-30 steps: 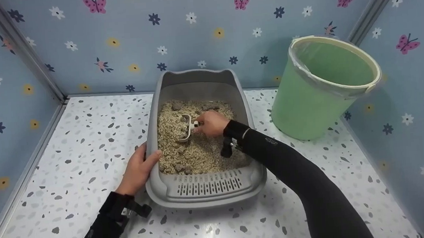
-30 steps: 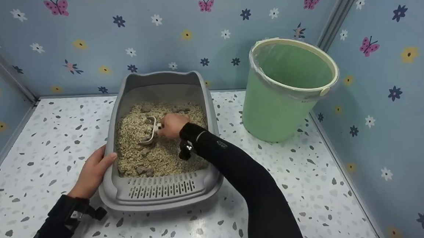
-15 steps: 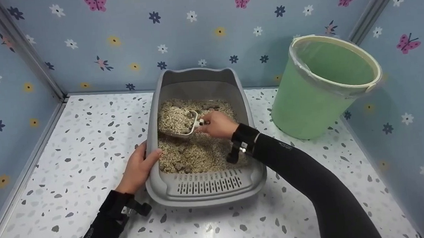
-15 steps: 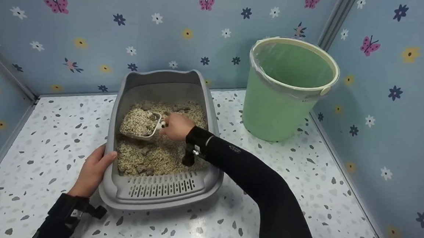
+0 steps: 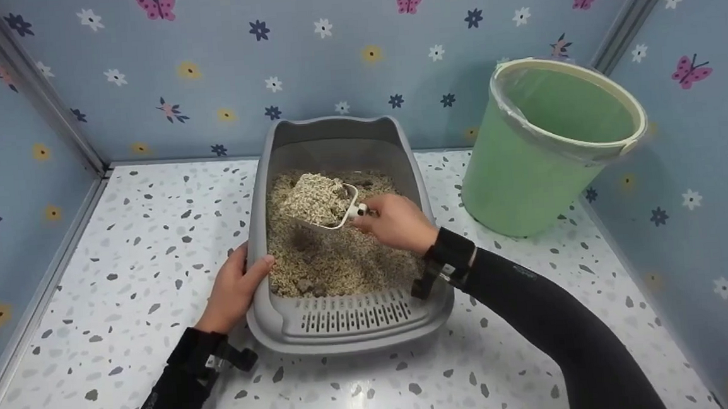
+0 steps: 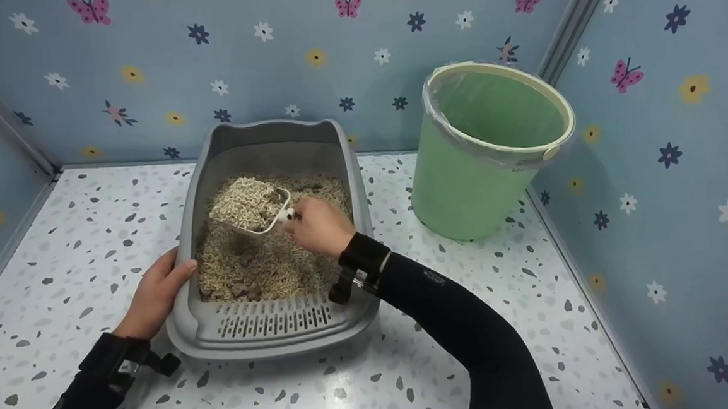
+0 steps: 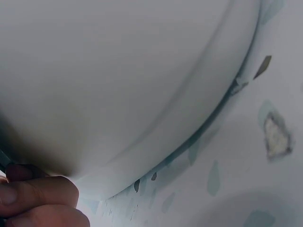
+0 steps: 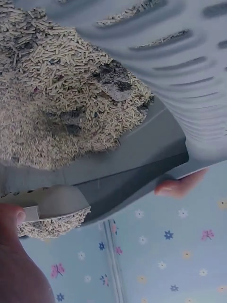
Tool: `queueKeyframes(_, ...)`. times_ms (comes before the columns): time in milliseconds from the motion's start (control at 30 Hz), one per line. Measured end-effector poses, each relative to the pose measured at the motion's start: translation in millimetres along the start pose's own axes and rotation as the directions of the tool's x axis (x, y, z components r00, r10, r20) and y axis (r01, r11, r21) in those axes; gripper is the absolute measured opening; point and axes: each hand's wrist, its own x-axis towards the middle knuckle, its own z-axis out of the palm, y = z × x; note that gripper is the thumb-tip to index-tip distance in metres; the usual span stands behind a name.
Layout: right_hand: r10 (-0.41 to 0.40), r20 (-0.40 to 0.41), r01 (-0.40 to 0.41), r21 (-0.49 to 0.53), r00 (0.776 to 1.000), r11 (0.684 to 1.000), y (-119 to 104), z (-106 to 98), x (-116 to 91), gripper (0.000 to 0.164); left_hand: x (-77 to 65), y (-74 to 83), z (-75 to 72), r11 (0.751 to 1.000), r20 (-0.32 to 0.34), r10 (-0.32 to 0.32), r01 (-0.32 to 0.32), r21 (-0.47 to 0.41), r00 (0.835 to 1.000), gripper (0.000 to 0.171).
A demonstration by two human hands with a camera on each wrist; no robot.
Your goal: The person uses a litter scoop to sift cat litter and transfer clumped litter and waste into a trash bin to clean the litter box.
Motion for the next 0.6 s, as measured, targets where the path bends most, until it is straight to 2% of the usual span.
queueKeyframes(200,0.023,-0.007,-0.022,0.059,1.0,0.998,3,-8,-20,0.032,0.3,-0.2,-0.1,1.0,0.007,0.0,0.0,0.002,1.0,0.063)
queueKeyframes(367,0.025,-0.001,-0.024,0.115,1.0,0.993,2,-8,-20,0.023,-0.8,-1.0,-3.2,1.0,0.0,0.001,-0.001,-0.002,1.0,0.062)
queueKeyframes(600,0.001,-0.015,0.0,0.094,1.0,0.996,6,-10,-32,0.027,-1.4,-0.9,-4.4,1.0,-0.007,-0.012,0.012,-0.006,1.0,0.066)
